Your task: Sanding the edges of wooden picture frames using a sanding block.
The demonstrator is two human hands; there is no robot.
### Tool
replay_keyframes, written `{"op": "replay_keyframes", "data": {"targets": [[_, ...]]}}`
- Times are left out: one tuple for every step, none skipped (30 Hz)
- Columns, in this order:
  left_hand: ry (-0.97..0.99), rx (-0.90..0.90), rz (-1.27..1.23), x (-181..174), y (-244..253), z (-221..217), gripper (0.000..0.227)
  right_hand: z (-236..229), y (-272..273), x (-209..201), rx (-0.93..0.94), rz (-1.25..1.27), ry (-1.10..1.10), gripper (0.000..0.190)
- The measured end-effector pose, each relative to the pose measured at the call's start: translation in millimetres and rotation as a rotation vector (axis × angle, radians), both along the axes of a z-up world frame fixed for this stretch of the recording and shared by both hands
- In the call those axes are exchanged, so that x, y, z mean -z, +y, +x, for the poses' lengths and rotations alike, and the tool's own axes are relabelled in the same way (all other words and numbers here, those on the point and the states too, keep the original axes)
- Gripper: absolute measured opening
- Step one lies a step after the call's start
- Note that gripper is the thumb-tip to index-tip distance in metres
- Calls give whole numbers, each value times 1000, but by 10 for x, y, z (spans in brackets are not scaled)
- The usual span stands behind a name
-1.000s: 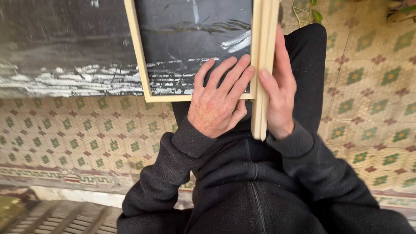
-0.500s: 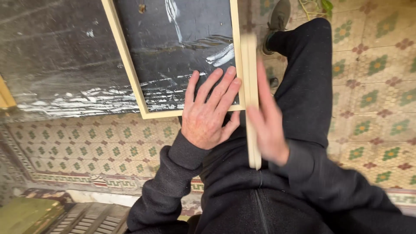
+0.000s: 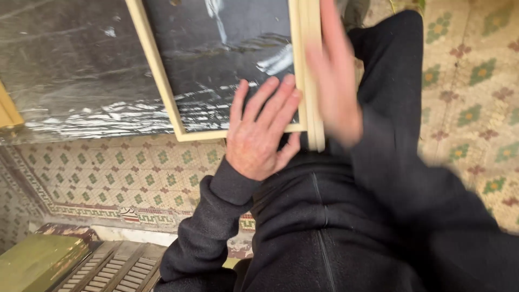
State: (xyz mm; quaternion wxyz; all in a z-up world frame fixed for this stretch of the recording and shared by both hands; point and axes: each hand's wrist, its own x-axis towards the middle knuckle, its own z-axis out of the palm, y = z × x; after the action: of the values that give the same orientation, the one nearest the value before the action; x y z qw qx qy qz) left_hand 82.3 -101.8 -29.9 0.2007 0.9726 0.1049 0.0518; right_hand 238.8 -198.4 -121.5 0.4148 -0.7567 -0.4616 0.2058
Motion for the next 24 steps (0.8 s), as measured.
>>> {"op": "replay_keyframes", "data": {"targets": [[2,15,-5,1,-4,3,65,44,-47,258,98,172,250,52],[-3,23,-14,9,-24,23,66,118,-113,510,192,348,493,51],[-6,25,-31,-2,-52,14,66,145,-186,706,197,332,488,51],[-8,19,-22,-9,-27,19,66,212,-166,909,175,184,231,47],[-10,12,-12,-19,20,20,66,281,-123,1107,152,38,-23,44],[-26,-3,-9,-7,19,41,66,-34,-250,623,137,43,-38,44],[-25,1,-13,8,27,57,68,-304,-368,95,135,234,293,52],[-9,-3,-21,-2,10,23,70,-569,-499,-494,122,413,654,61],[-10,-25,-21,25,5,23,70,-526,-516,-447,101,405,657,61],[-25,-19,-12,41,17,14,69,-484,-502,-389,107,411,654,62],[-40,-13,-3,58,17,3,69,-443,-498,-328,114,417,652,62],[-33,-28,-6,61,27,-17,69,-191,-225,-310,103,409,662,62],[-56,-11,-14,73,23,-33,70,55,41,-276,269,323,752,58],[-89,14,-39,106,-24,-20,72,322,243,-246,451,221,820,60],[-91,8,-60,92,-67,-41,72,203,110,-300,455,200,814,60],[-72,8,-29,76,-58,-43,72,113,50,-356,390,236,751,60],[-53,7,2,53,-30,-41,72,27,7,-417,324,271,689,60],[-76,-6,8,101,-21,-16,72,-117,-129,-474,306,275,669,60],[-93,-4,-12,152,-2,12,74,-257,-260,-518,236,309,623,63],[-92,-7,-39,182,-15,-7,76,-440,-424,-564,167,331,595,66],[-97,-26,-39,207,-25,6,76,-452,-477,-546,148,324,593,66],[-122,-30,-42,216,-41,-17,75,-503,-541,-530,166,294,604,67],[-148,-34,-45,218,-69,-36,75,-550,-618,-523,184,264,615,67],[-148,-39,-28,198,-28,-33,75,-503,-491,-498,173,277,618,67]]}}
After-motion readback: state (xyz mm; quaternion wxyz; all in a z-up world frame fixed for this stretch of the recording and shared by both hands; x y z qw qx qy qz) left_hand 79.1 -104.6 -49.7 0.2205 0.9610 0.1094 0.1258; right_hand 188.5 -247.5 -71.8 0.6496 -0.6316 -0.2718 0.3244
